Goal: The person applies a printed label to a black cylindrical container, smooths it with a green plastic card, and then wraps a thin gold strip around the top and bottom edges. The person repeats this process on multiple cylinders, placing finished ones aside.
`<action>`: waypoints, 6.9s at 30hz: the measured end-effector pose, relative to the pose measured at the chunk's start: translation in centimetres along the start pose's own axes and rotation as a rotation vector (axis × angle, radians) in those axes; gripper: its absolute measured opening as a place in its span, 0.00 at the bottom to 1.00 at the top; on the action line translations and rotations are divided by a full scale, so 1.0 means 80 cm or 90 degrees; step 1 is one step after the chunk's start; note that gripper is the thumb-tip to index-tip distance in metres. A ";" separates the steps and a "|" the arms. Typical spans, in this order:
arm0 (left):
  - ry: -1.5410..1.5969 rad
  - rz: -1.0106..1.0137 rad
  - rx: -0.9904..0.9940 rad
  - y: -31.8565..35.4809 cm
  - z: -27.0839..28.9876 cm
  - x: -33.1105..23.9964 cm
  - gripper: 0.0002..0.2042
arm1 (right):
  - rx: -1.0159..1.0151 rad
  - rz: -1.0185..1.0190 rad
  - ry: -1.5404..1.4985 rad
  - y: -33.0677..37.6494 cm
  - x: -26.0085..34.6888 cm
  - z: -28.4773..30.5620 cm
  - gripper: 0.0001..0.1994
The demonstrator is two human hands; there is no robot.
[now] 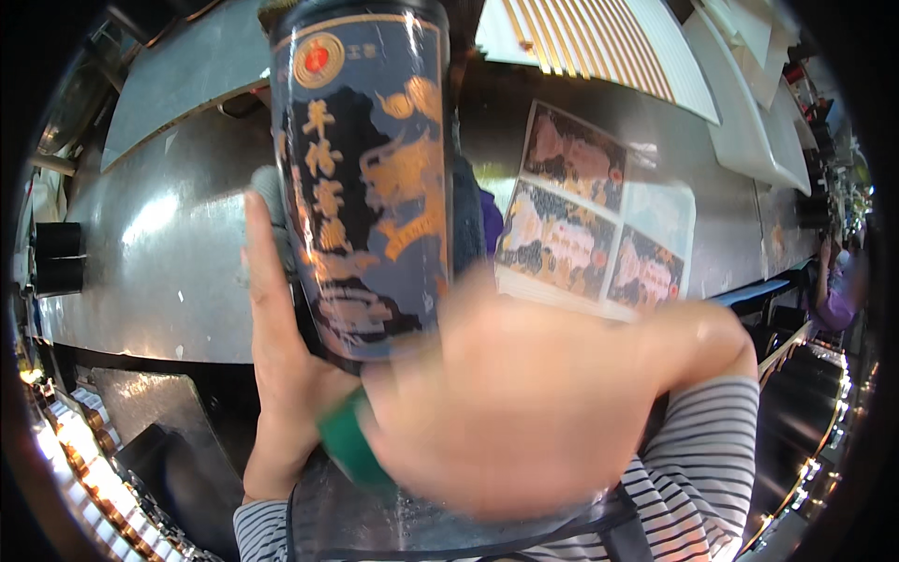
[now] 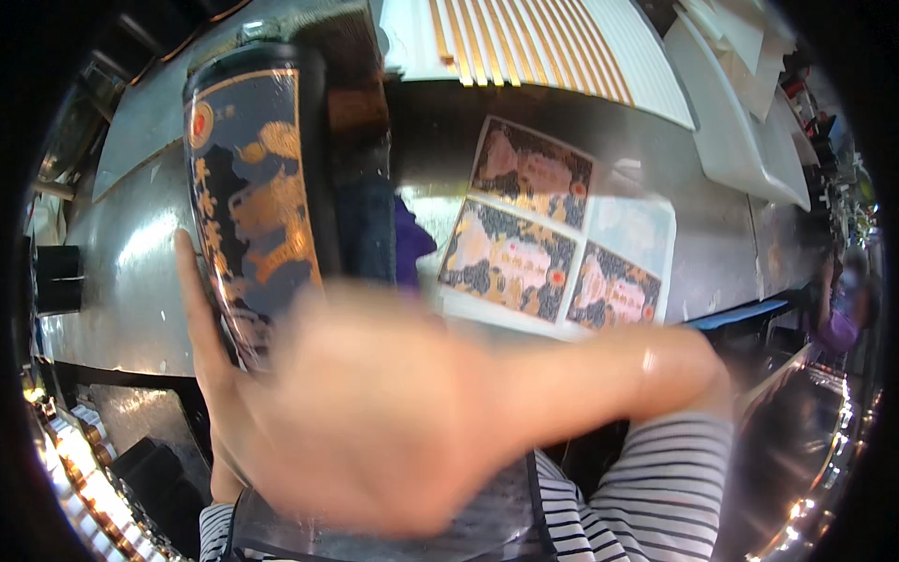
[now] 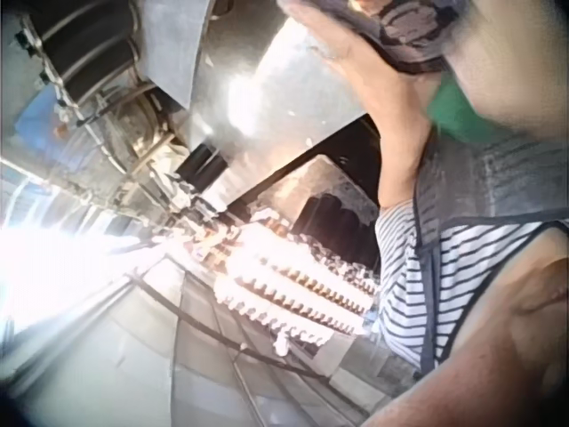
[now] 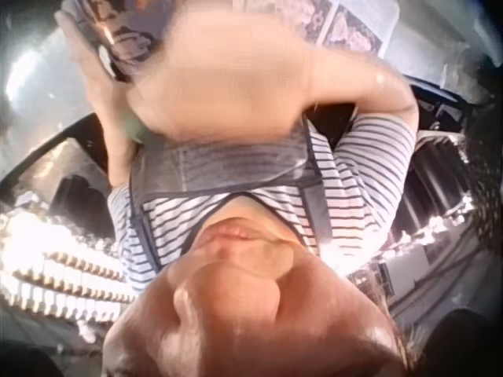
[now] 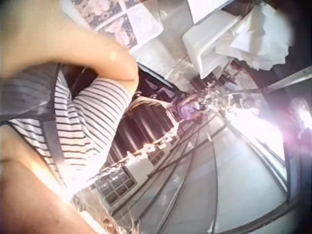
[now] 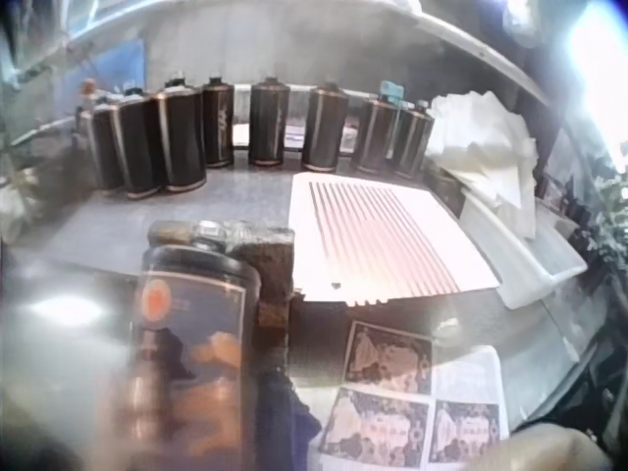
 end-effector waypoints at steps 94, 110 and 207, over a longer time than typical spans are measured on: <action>0.344 0.323 0.654 -0.046 -0.143 -0.173 0.12 | 0.107 -0.039 0.273 -0.002 -0.027 0.158 0.06; 0.357 0.264 0.556 -0.035 -0.033 -0.129 0.14 | 0.180 -0.518 -0.218 -0.013 -0.107 0.083 0.13; 0.160 -0.034 0.119 -0.088 0.011 -0.056 0.47 | 0.157 -0.701 -0.268 0.000 -0.214 0.021 0.08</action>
Point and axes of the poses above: each hand's wrist, its own y-axis away from the middle knuckle, its own z-axis out of the back of the hand, x = y × z, the point moved 10 cm from there along -y, towards the middle knuckle, and after that the axes turned 9 degrees about z, right-handed, at the moved point
